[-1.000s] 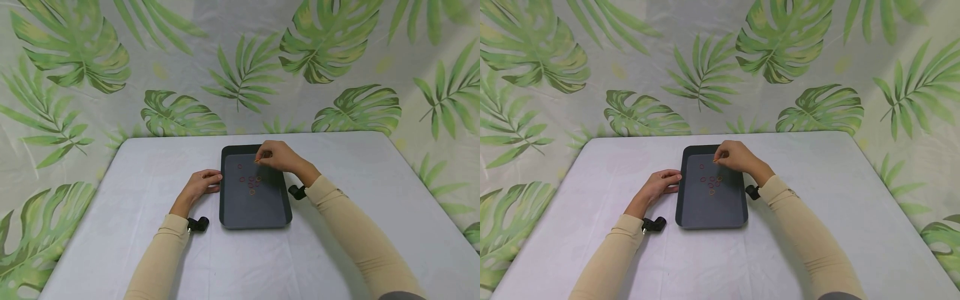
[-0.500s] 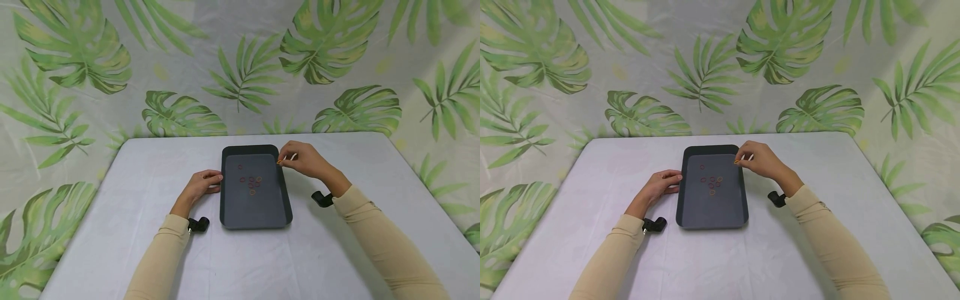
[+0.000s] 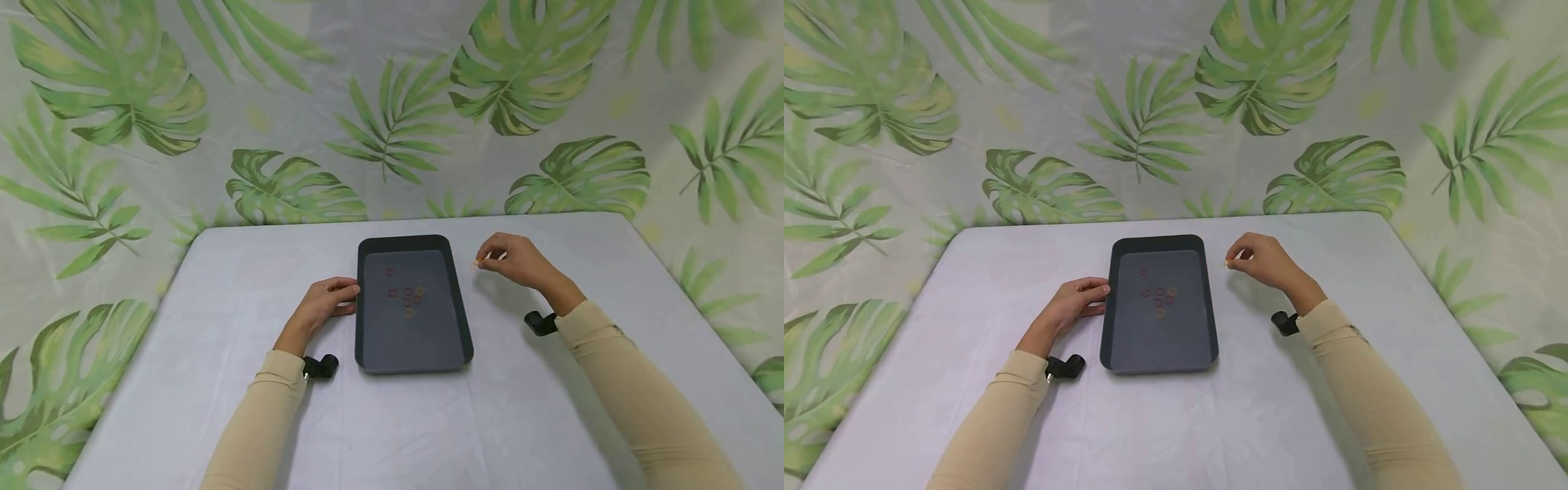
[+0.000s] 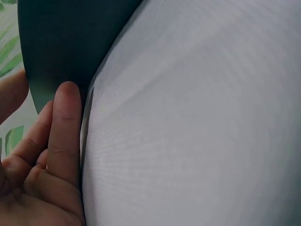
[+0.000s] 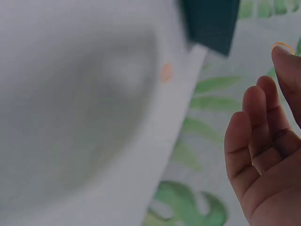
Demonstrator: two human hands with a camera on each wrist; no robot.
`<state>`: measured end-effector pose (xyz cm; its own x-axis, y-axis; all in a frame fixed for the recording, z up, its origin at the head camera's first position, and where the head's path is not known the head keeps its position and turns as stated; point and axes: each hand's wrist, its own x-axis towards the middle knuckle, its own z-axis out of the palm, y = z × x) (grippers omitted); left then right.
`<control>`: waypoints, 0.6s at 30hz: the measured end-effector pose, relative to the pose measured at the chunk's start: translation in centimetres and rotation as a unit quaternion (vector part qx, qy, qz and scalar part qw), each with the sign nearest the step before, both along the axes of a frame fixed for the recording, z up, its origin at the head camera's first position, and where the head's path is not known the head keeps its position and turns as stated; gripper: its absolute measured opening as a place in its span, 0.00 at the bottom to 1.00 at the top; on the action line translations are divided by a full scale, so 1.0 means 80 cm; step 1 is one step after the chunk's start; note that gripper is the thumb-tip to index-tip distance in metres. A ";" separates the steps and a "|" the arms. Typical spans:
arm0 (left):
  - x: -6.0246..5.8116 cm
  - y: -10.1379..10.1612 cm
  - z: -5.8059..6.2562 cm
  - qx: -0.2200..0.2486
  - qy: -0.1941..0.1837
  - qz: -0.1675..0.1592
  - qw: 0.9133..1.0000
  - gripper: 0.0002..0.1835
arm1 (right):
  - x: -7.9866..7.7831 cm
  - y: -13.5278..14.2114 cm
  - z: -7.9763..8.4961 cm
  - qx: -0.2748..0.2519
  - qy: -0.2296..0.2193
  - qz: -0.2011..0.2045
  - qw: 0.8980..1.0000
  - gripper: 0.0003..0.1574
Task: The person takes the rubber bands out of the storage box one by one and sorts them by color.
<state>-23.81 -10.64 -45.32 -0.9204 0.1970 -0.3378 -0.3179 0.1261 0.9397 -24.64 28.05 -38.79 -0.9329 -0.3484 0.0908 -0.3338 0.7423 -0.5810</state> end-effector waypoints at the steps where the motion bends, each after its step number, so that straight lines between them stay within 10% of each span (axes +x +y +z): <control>1: 0.000 0.000 0.000 -0.001 0.000 0.000 1.000 0.22 | -0.003 0.004 -0.003 -0.001 -0.015 -0.013 1.000 0.06; 18: 0.000 -0.002 0.000 0.002 -0.002 -0.005 1.000 0.23 | -0.042 0.026 -0.041 0.019 -0.114 -0.082 0.990 0.11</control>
